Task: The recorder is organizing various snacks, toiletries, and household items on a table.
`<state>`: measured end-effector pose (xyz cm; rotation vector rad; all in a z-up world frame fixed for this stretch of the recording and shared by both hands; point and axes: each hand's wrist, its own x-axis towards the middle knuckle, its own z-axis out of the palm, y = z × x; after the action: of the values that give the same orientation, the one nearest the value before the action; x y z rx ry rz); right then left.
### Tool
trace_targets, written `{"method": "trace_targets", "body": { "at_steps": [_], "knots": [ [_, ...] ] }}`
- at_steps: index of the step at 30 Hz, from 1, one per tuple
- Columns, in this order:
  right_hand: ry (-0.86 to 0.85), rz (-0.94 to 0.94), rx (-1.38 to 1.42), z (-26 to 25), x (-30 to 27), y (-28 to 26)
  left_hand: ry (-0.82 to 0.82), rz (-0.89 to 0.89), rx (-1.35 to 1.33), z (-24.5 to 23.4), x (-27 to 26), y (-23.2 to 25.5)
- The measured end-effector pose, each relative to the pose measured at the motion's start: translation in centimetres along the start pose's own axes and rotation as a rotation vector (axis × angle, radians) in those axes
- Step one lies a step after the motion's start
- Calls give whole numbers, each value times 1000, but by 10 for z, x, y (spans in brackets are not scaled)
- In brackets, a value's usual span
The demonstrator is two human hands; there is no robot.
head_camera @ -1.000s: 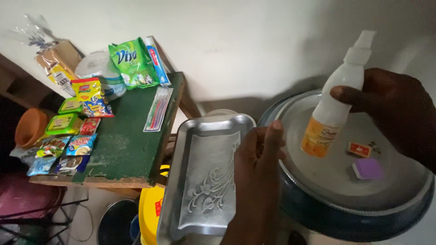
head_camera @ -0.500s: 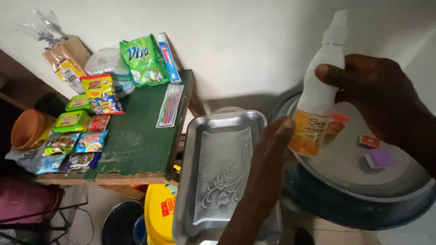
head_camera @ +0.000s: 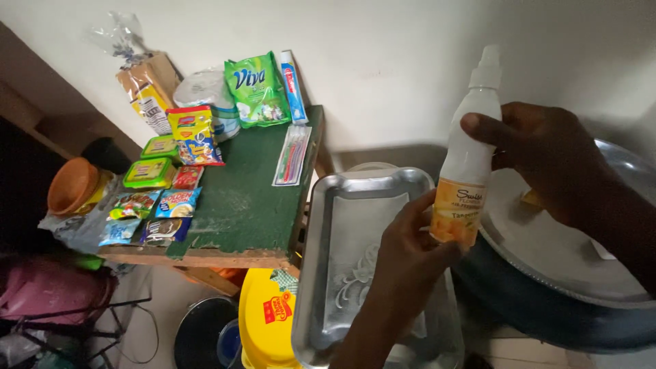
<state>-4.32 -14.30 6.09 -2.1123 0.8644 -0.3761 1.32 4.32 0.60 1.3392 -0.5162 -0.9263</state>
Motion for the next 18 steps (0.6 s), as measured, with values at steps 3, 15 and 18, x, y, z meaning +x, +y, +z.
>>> {"method": "trace_targets", "body": {
  "at_steps": [3,15,18],
  "knots": [
    [-53,-49,80,3,-8,-12,3,93,-96,-6,-7,-11],
    [-148,-129,80,11,-8,-15,129,147,-180,0,-22,-24],
    [-134,-135,28,14,-3,-12,174,151,-241,8,-23,-28]
  ]
}}
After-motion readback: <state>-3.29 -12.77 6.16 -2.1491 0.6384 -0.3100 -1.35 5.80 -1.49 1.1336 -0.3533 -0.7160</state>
